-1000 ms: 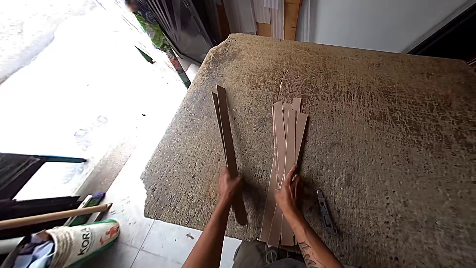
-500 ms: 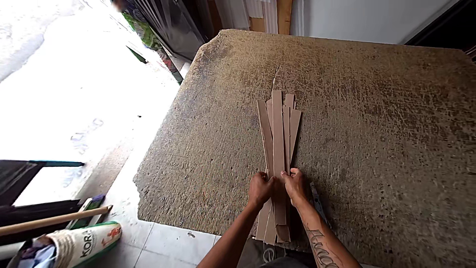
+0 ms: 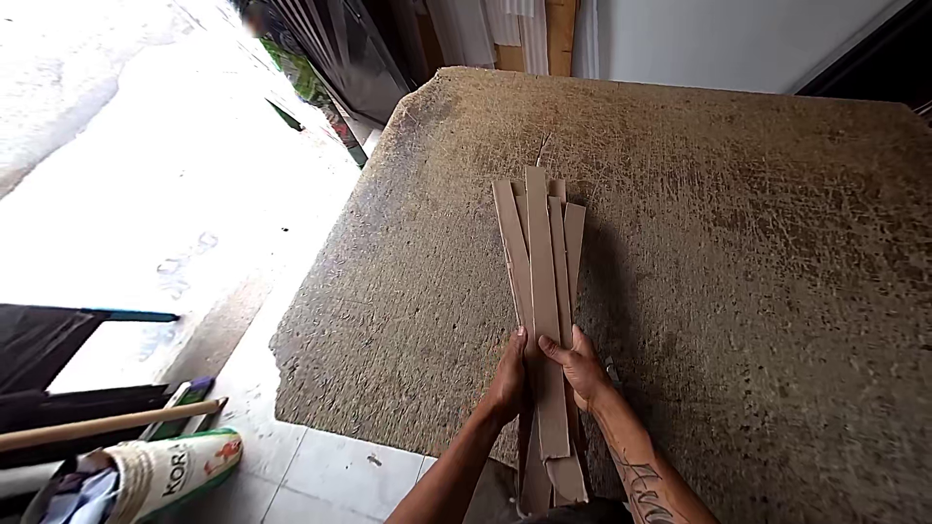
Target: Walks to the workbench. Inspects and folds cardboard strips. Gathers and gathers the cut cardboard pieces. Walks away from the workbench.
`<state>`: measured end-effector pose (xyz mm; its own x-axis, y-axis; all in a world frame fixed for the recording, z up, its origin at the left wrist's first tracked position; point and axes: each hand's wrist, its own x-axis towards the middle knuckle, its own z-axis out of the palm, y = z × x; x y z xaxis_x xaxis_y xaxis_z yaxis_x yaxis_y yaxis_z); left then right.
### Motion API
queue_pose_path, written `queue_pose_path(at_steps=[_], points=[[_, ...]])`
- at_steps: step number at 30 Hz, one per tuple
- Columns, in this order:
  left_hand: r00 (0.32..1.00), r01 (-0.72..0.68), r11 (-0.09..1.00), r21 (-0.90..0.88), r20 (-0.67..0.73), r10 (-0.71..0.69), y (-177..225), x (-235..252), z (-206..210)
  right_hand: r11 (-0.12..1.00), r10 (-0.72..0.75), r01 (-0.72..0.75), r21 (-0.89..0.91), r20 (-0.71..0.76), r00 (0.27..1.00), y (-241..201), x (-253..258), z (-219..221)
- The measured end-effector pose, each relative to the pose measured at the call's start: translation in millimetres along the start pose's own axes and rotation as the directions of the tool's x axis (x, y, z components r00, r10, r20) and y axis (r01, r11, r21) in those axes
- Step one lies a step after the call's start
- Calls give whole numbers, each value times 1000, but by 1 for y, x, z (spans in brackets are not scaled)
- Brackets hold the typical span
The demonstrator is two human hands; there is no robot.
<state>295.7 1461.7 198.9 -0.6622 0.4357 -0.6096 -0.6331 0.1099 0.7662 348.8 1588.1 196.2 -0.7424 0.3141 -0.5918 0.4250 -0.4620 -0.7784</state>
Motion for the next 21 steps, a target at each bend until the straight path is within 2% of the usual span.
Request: queue_pose_path(at_steps=[2, 3, 4, 5, 6, 7, 8, 9, 10, 11, 12, 13, 14, 15, 16, 18, 21], points=[[990, -82, 988, -132, 103, 96, 4, -6, 0, 988, -48, 59, -142, 78, 996, -23, -11, 1], [974, -128, 975, -180, 164, 158, 8, -7, -4, 951, -70, 89, -295, 74, 995, -34, -17, 3], [962, -188, 961, -202, 161, 222, 15, -6, -11, 875, -89, 101, -474, 48, 995, -45, -25, 6], [951, -285, 942, -178, 69, 301, 25, -6, -19, 763, -105, 102, -638, 34, 994, -57, -36, 10], [912, -406, 912, -60, -87, 400, 37, -9, -32, 632, -115, 101, -769, 36, 993, -67, -47, 14], [820, -502, 848, 173, -218, 530, 50, -15, -50, 505, -132, 114, -856, 54, 990, -72, -58, 19], [671, -549, 695, 465, -250, 698, 59, -24, -75, 381, -158, 149, -912, 95, 983, -72, -67, 24], [481, -540, 430, 724, -154, 863, 67, -33, -102, 264, -192, 203, -943, 155, 969, -68, -74, 29], [332, -448, 139, 883, 20, 943, 74, -42, -125, 166, -219, 270, -949, 231, 948, -60, -76, 34], [275, -348, -96, 933, 199, 941, 79, -50, -143, 92, -209, 318, -944, 293, 933, -51, -75, 41], [303, -290, -278, 916, 363, 881, 80, -55, -155, 45, -173, 347, -937, 335, 926, -37, -71, 49], [389, -292, -404, 867, 493, 778, 75, -55, -162, 22, -108, 353, -936, 348, 931, -21, -65, 57], [526, -318, -472, 822, 567, 633, 67, -50, -167, 4, -37, 329, -944, 329, 944, -3, -57, 63], [671, -353, -483, 801, 577, 467, 54, -39, -173, -23, 15, 290, -957, 289, 957, 16, -51, 67], [752, -397, -468, 789, 572, 327, 38, -24, -182, -49, 36, 251, -967, 249, 968, 34, -45, 67], [812, -443, -411, 797, 551, 194, 14, -2, -201, -99, 7, 209, -973, 210, 978, 55, -36, 57], [804, -470, -404, 785, 570, 172, 8, 3, -206, -145, 24, 229, -963, 228, 973, 53, -43, 43]])
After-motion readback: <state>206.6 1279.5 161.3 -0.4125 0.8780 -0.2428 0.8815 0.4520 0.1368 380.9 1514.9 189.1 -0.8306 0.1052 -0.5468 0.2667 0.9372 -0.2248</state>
